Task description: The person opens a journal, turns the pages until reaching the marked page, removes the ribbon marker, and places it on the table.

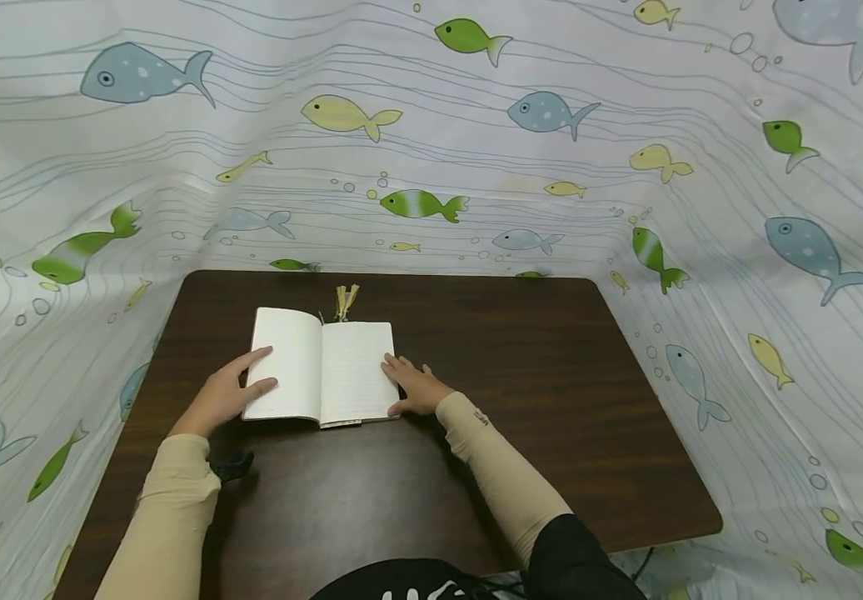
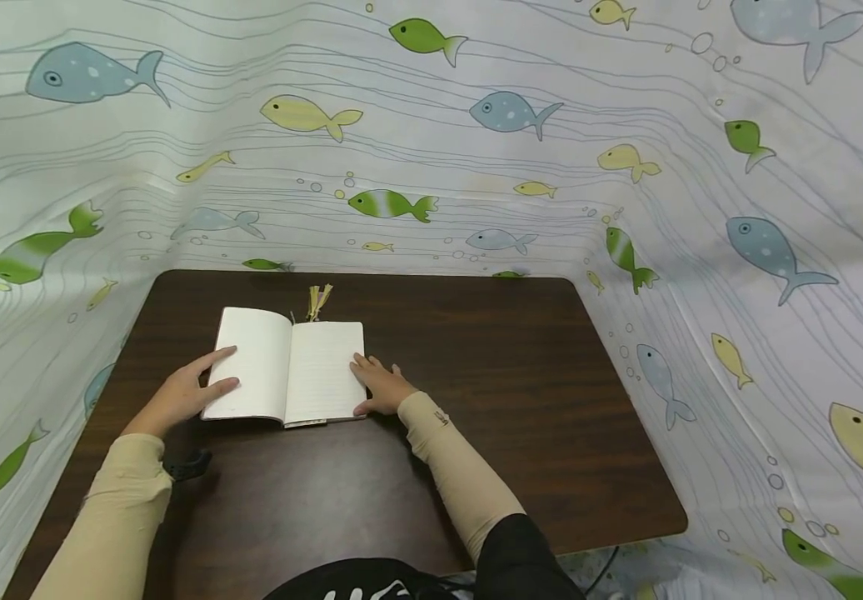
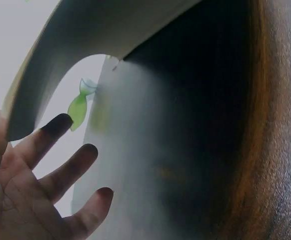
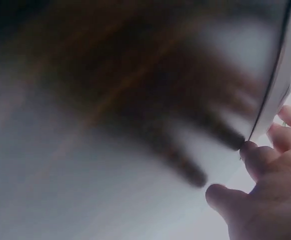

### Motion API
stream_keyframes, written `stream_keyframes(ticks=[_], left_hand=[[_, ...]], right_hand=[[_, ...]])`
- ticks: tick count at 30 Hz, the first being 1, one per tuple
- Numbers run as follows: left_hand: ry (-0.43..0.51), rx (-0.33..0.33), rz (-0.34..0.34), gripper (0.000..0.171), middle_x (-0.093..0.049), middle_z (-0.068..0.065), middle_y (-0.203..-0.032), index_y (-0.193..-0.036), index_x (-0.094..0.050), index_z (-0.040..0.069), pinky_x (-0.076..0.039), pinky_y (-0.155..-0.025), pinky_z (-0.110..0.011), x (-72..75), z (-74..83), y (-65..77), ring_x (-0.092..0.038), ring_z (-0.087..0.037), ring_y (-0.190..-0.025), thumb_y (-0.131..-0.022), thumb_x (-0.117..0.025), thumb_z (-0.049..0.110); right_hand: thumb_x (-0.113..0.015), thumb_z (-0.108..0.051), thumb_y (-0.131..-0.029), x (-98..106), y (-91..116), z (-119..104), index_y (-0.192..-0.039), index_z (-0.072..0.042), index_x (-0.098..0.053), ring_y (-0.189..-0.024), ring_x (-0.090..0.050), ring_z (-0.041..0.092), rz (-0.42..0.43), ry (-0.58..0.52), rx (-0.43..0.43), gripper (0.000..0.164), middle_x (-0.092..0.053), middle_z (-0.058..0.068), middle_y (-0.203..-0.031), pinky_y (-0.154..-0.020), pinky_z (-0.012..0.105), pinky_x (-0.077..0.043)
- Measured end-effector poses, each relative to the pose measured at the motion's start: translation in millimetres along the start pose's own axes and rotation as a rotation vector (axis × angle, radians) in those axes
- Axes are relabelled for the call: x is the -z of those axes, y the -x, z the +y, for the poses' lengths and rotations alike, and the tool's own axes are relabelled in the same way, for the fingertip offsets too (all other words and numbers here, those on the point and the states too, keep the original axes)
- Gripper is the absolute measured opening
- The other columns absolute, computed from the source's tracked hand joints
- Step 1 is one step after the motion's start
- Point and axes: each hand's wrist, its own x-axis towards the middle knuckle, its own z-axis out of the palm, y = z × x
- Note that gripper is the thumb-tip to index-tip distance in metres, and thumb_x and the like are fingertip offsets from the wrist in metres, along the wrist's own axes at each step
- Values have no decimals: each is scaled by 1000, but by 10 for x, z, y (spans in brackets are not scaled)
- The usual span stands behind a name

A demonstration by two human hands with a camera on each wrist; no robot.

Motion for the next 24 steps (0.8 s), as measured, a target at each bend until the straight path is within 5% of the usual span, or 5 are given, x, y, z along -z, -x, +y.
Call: stream_keyframes(ticks=[10, 19, 24], left_hand=[[-18, -1, -10, 75, -23, -26, -156, -155, -24, 16, -26, -102, -72, -15, 14, 19, -24, -52, -138, -95, -57, 47], [-33, 23, -8, 77, -23, -25, -156, -155, -22, 16, -26, -102, -72, -8, 8, 23, -25, -52, -138, -94, -56, 50], [-32, 13, -13, 78, -23, -25, -156, -155, -21, 16, -26, -103, -72, -6, 14, 41, -24, -52, -138, -95, -55, 50]], right_hand=[[-70, -44, -83, -1, 10, -56, -156, -18, -14, -150, -6, 27, 24, 41, -19, 95, -5, -1, -163, -115, 64, -4], [-63, -48, -86, -48, -47, -117, -149, -20, -38, -143, -31, 29, 219, 269, -12, 74, -30, -2, -158, -108, 74, -9], [-66, -46, -83, -75, -39, -128, -145, -20, -46, -142, -33, 24, 288, 239, -16, 70, -35, 4, -155, -109, 72, -11]])
